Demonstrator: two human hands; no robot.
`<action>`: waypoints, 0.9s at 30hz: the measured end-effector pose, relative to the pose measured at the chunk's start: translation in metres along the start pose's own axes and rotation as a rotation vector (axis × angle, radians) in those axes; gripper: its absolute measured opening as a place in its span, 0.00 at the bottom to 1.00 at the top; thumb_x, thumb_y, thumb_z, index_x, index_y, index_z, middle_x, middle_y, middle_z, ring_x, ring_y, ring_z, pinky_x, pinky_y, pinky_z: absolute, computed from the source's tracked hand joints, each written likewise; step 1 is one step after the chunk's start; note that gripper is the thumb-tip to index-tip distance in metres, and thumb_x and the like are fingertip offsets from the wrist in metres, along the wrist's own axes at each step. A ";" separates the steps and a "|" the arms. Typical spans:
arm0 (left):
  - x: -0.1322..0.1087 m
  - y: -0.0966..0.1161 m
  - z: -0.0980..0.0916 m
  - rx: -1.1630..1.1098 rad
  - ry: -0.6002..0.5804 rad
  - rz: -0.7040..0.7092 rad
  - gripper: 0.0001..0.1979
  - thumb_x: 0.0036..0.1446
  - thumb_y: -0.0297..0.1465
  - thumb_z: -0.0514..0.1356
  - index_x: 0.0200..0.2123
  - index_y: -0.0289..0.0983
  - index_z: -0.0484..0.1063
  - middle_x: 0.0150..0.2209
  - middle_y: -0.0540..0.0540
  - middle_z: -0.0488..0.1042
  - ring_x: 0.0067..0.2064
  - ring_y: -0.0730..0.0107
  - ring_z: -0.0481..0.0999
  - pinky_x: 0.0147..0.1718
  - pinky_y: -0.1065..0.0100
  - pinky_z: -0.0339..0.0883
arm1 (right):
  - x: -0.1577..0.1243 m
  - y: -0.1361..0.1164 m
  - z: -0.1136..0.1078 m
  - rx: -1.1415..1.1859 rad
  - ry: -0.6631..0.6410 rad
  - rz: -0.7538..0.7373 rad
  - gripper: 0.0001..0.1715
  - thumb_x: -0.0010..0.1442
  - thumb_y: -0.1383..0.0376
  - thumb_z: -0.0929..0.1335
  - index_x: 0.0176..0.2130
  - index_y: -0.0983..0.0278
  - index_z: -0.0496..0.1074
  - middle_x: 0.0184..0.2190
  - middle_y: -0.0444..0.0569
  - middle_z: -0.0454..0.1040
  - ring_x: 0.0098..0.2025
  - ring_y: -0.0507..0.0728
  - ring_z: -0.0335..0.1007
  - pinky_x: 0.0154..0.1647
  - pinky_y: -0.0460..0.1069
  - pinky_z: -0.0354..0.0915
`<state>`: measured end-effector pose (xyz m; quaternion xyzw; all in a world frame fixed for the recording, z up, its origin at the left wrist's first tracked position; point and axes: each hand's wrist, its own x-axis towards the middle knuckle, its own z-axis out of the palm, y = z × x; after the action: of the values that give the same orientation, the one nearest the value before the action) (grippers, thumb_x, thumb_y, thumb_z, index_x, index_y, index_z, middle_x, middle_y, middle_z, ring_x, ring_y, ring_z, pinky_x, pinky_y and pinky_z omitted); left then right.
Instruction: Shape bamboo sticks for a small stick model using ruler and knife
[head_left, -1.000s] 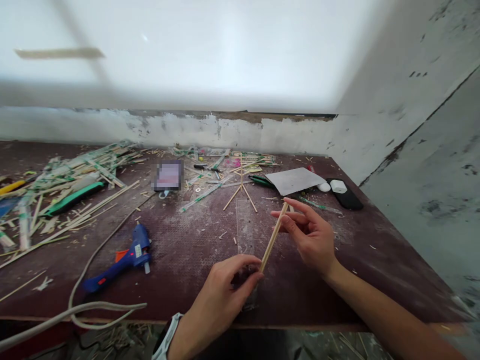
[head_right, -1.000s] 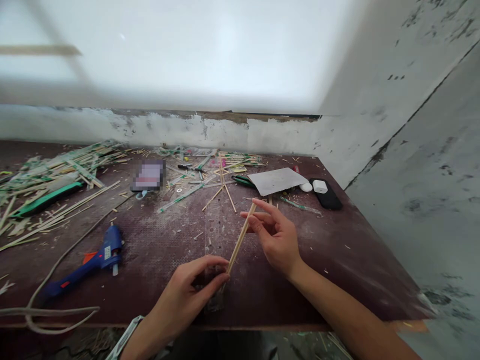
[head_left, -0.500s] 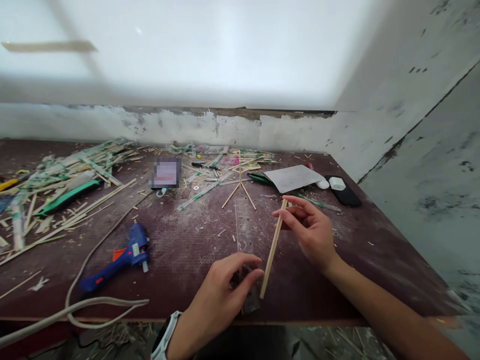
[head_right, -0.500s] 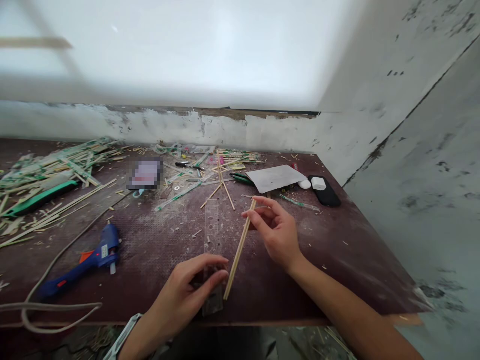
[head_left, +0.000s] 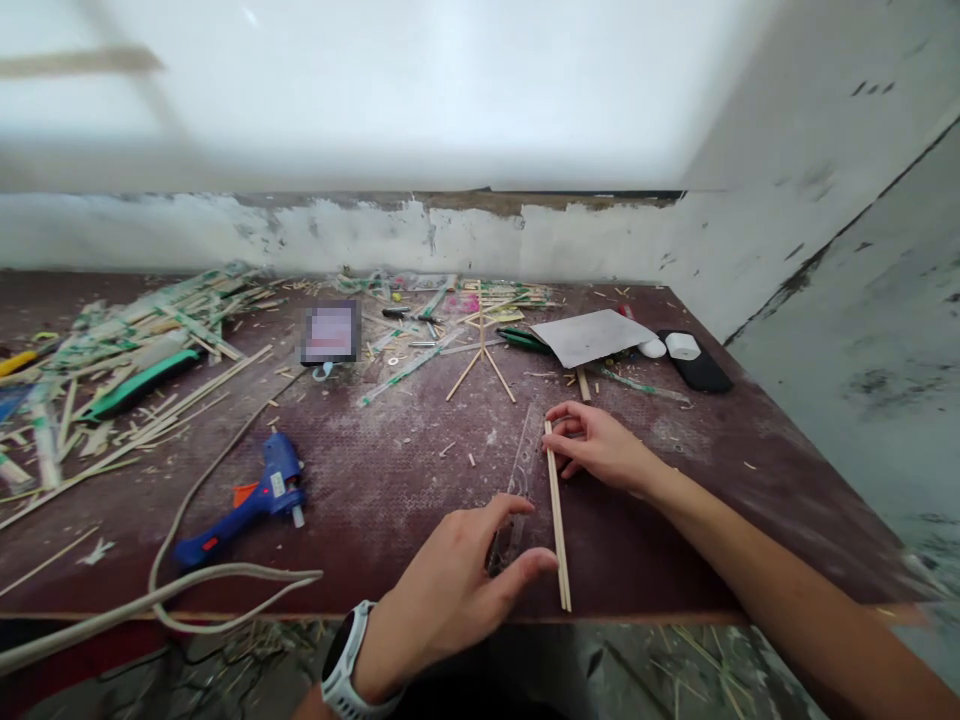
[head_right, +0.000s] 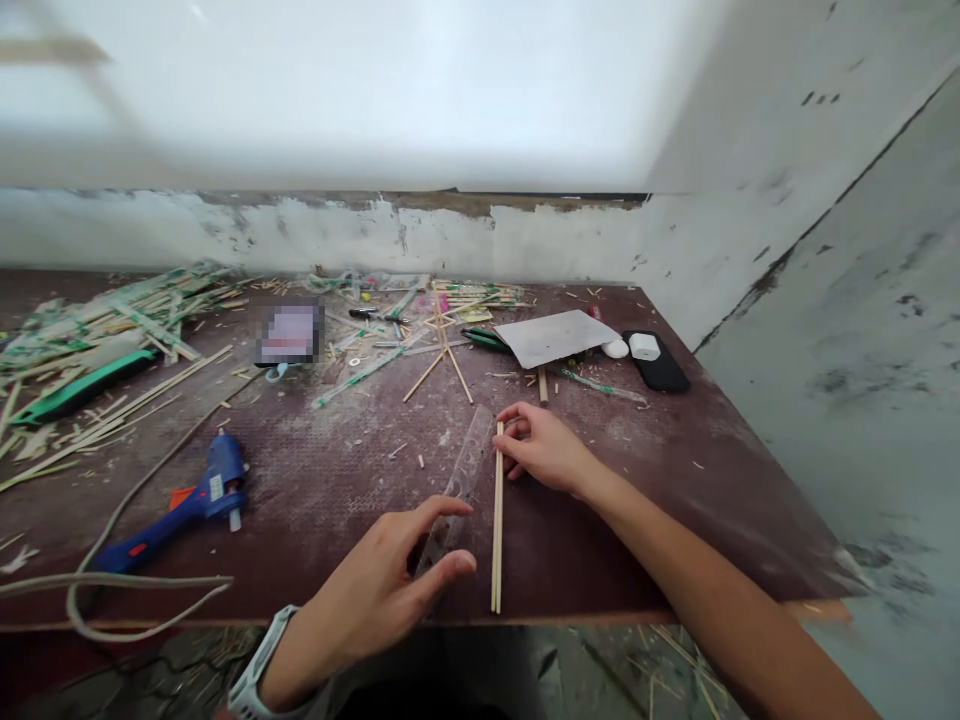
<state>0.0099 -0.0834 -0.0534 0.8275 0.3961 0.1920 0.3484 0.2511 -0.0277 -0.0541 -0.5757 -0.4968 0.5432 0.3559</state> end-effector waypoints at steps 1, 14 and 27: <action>0.000 0.000 0.000 0.015 0.008 0.009 0.20 0.67 0.47 0.60 0.54 0.41 0.75 0.36 0.47 0.81 0.38 0.62 0.79 0.40 0.64 0.70 | 0.000 0.000 -0.001 -0.031 0.010 -0.006 0.16 0.56 0.66 0.74 0.43 0.62 0.68 0.28 0.40 0.72 0.25 0.51 0.73 0.22 0.46 0.75; -0.002 -0.006 0.006 0.364 0.273 0.314 0.21 0.62 0.46 0.66 0.52 0.38 0.76 0.54 0.36 0.76 0.55 0.48 0.76 0.52 0.45 0.75 | 0.006 0.005 -0.019 -0.542 0.132 -0.211 0.10 0.59 0.63 0.71 0.41 0.64 0.72 0.31 0.46 0.77 0.31 0.54 0.73 0.34 0.49 0.67; -0.021 -0.014 0.013 0.602 0.141 0.409 0.29 0.62 0.43 0.65 0.62 0.36 0.69 0.66 0.30 0.68 0.66 0.41 0.69 0.57 0.42 0.75 | 0.004 -0.001 -0.018 -0.691 0.139 -0.199 0.11 0.60 0.62 0.71 0.42 0.64 0.74 0.28 0.44 0.76 0.28 0.53 0.70 0.30 0.48 0.63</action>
<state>-0.0027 -0.0996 -0.0728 0.9398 0.2842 0.1892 0.0158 0.2684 -0.0214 -0.0517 -0.6465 -0.6791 0.2654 0.2246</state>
